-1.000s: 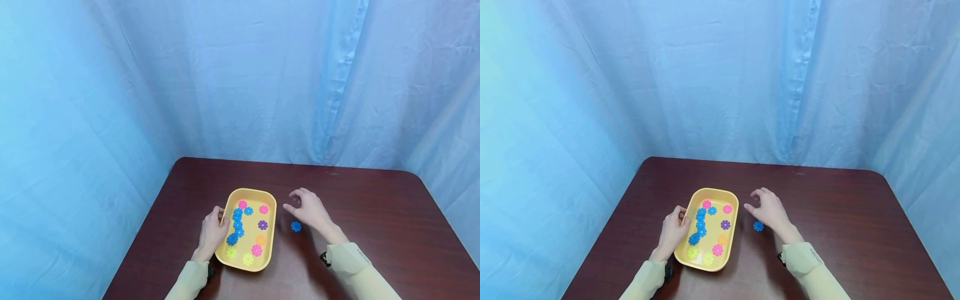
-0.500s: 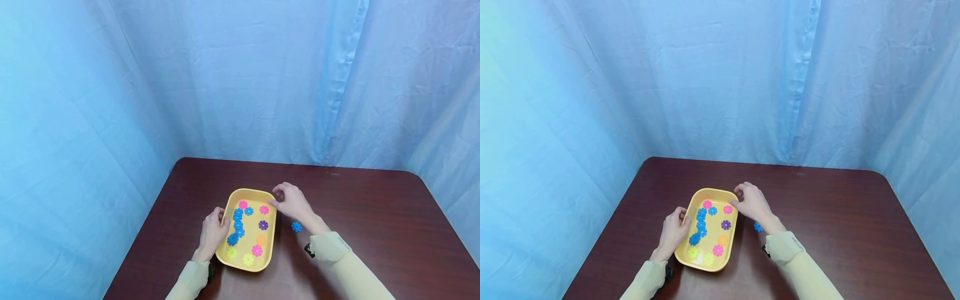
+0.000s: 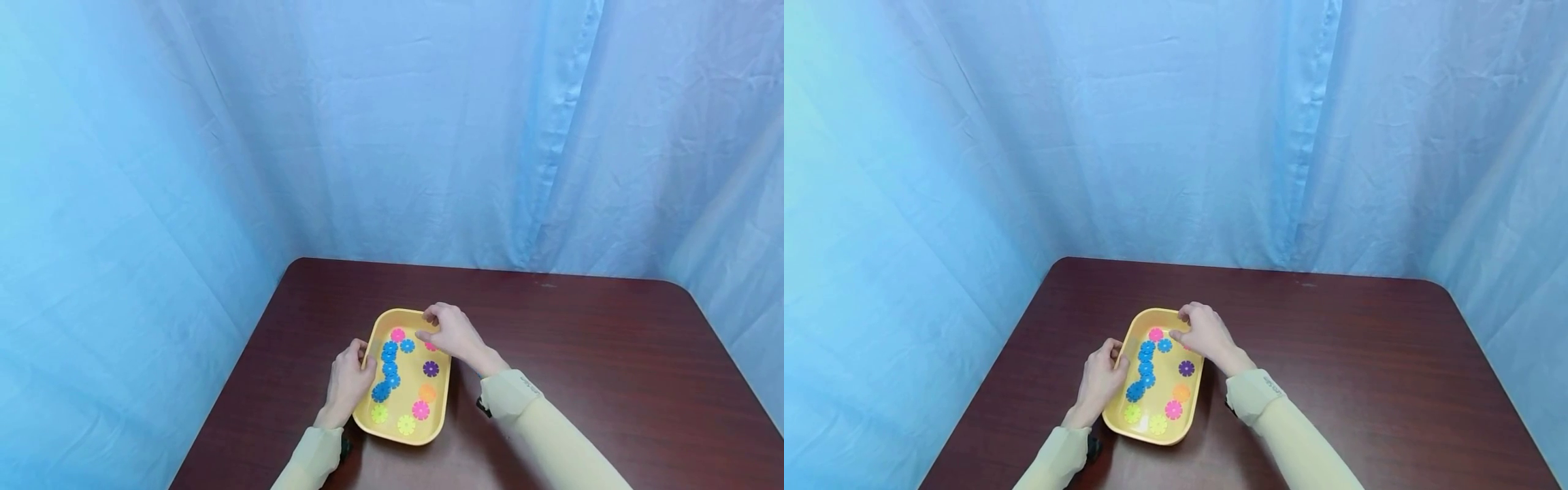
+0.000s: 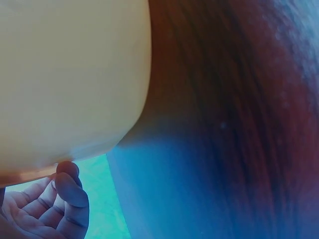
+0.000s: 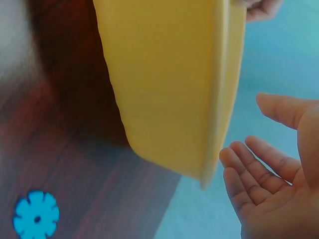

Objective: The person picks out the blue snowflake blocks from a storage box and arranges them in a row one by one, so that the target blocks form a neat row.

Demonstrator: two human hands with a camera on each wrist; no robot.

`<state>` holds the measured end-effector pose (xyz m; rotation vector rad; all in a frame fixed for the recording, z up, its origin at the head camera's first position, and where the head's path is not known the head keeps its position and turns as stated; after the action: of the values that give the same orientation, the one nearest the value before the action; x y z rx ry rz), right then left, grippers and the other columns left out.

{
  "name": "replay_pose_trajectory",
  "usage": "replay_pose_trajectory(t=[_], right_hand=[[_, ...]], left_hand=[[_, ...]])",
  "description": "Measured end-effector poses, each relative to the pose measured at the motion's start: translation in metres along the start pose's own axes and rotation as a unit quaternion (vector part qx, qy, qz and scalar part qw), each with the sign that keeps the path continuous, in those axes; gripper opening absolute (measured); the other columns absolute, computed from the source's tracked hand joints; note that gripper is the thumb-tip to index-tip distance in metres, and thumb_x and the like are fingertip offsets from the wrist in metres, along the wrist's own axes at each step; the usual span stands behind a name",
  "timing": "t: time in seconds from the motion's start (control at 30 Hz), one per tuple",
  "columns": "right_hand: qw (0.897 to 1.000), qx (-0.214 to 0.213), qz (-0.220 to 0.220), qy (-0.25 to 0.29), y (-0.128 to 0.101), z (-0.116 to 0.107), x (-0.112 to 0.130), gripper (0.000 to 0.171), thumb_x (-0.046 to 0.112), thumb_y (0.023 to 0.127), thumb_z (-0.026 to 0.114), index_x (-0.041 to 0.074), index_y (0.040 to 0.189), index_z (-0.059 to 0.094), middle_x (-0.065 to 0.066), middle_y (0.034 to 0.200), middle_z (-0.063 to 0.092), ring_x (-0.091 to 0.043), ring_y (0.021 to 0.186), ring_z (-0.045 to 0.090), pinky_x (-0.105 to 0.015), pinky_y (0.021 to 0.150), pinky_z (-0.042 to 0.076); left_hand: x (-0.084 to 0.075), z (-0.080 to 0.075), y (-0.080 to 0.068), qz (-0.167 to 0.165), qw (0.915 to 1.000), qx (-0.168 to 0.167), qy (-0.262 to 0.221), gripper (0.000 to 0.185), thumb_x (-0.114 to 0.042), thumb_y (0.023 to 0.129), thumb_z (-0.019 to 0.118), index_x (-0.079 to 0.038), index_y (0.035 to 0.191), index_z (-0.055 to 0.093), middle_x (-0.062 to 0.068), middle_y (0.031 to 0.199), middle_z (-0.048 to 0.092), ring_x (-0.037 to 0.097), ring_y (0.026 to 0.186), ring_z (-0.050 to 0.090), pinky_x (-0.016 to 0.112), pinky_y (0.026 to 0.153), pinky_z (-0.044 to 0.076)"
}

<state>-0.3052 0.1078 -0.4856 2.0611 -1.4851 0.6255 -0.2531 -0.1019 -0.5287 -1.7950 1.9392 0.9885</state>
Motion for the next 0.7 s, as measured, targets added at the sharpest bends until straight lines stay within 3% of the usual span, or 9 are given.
replay_pose_trajectory(t=[0.47,0.7], right_hand=[[0.998,0.032,-0.023,-0.039,0.004,0.042,0.008,0.037,0.024,0.072,0.074,0.002,0.098,0.063,-0.009,0.092,0.062,-0.015,0.076,0.053,-0.033,0.070,0.046],[0.997,0.032,-0.006,-0.076,0.009,0.054,0.008,0.035,0.028,0.070,0.075,0.004,0.093,0.064,-0.005,0.085,0.059,-0.012,0.068,0.050,-0.030,0.064,0.045]], left_hand=[[-0.003,-0.001,-0.001,0.003,1.0000,-0.004,-0.001,0.014,-0.017,0.079,0.060,-0.012,0.091,0.059,-0.006,0.068,0.052,0.008,0.055,0.048,0.023,0.051,0.041],[-0.003,-0.002,0.000,0.007,1.0000,-0.006,-0.002,0.013,-0.017,0.078,0.060,-0.012,0.091,0.058,-0.006,0.068,0.052,0.008,0.054,0.048,0.023,0.051,0.041]])
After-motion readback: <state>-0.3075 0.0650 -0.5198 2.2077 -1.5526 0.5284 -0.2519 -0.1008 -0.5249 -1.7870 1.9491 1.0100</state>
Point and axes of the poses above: each hand's wrist, its own y-axis towards the middle knuckle, its own z-axis out of the palm, x = y × z, the point moved 8 cm from there along y, towards the middle knuckle
